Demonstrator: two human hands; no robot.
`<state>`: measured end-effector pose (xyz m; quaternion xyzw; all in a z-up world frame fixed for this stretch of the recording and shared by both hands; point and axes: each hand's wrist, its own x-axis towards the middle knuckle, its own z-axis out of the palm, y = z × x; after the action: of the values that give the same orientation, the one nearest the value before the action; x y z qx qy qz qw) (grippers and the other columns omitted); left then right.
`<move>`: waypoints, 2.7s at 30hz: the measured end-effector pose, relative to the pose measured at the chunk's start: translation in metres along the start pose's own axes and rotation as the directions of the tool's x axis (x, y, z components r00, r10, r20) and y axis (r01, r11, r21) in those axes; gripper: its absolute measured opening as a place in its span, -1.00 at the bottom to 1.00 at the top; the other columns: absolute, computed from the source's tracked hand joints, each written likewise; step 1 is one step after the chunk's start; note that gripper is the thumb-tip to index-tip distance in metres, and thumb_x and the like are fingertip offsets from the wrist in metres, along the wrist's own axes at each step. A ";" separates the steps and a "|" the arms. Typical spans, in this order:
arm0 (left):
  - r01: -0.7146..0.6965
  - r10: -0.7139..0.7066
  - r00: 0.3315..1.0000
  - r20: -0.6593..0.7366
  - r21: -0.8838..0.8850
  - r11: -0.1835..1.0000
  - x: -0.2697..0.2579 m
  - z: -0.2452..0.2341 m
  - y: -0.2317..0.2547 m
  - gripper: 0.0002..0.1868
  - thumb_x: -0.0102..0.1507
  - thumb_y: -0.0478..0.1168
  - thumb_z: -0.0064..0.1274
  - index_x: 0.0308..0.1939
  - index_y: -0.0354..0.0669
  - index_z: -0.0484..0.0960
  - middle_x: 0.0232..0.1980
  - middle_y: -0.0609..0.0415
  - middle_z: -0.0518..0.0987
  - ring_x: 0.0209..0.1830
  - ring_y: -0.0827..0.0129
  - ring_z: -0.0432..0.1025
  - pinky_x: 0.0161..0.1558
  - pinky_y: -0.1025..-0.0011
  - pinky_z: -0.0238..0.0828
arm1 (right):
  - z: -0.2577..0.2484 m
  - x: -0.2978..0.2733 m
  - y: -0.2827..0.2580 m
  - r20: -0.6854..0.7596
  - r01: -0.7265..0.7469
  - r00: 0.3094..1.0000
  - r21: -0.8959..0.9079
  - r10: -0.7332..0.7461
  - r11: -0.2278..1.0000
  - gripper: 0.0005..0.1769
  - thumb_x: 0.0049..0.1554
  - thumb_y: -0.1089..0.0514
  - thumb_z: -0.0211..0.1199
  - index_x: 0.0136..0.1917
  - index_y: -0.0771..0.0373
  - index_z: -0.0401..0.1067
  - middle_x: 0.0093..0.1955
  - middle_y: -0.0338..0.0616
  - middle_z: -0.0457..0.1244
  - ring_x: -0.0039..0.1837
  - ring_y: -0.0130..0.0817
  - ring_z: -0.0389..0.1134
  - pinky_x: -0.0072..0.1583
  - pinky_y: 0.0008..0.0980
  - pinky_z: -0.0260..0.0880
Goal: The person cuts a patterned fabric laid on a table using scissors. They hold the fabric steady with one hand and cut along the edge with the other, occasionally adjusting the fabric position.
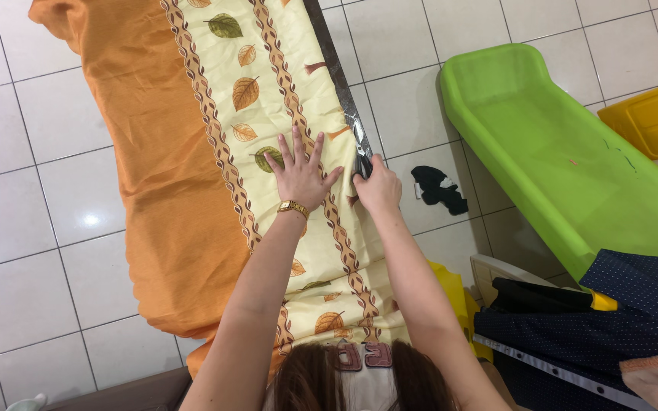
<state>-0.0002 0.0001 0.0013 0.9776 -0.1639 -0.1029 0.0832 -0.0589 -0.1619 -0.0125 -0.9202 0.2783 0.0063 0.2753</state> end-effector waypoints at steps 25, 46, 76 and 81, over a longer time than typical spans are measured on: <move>-0.119 -0.270 0.829 -0.489 -0.626 0.771 -0.015 0.044 -0.059 -0.21 0.38 0.09 0.09 0.62 0.15 0.10 0.74 -0.11 -0.13 0.74 -0.02 -0.18 0.63 -0.05 -0.26 | 0.003 -0.055 0.023 -0.292 0.192 0.940 0.021 -0.178 0.981 -0.39 -0.04 0.08 0.44 0.22 0.24 0.29 0.09 0.05 0.33 0.16 0.14 0.29 0.08 0.02 0.31; 0.596 -0.750 0.657 -0.076 -0.557 0.579 -0.188 0.038 -0.213 0.12 0.13 0.21 0.23 0.62 0.16 -0.07 0.61 -0.15 -0.02 0.58 -0.13 -0.06 0.38 -0.21 0.02 | -0.002 -0.115 0.097 0.064 0.072 0.994 0.210 -0.087 0.975 -0.48 -0.05 0.33 0.31 0.21 0.11 0.41 -0.23 -0.05 0.38 -0.21 -0.21 0.43 -0.09 -0.26 0.41; 0.429 -0.434 0.884 -0.175 -0.069 0.901 -0.204 0.058 -0.165 -0.55 0.17 -0.29 0.07 0.17 -0.07 0.55 0.26 -0.01 0.43 0.21 -0.01 0.37 0.15 -0.04 0.36 | 0.036 -0.168 0.000 0.301 0.502 0.818 0.042 -0.490 0.864 -0.42 0.03 0.24 0.35 0.32 0.21 0.32 0.26 0.01 0.30 0.40 -0.05 0.27 0.50 -0.14 0.17; 0.403 -0.423 0.883 -0.203 -0.135 0.905 -0.205 0.051 -0.151 -0.62 0.24 -0.17 0.08 0.12 -0.18 0.53 0.21 -0.11 0.44 0.18 -0.11 0.35 0.08 -0.08 0.37 | 0.037 -0.213 0.037 0.112 0.666 0.734 0.076 -0.670 0.742 -0.29 -0.13 0.30 0.41 0.29 0.32 0.28 0.37 0.14 0.23 0.40 0.14 0.19 0.40 0.05 0.12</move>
<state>-0.1560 0.2039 -0.0416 0.9905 0.0635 -0.0131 0.1211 -0.2520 -0.0600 -0.0276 -0.9519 -0.0889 -0.0365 0.2910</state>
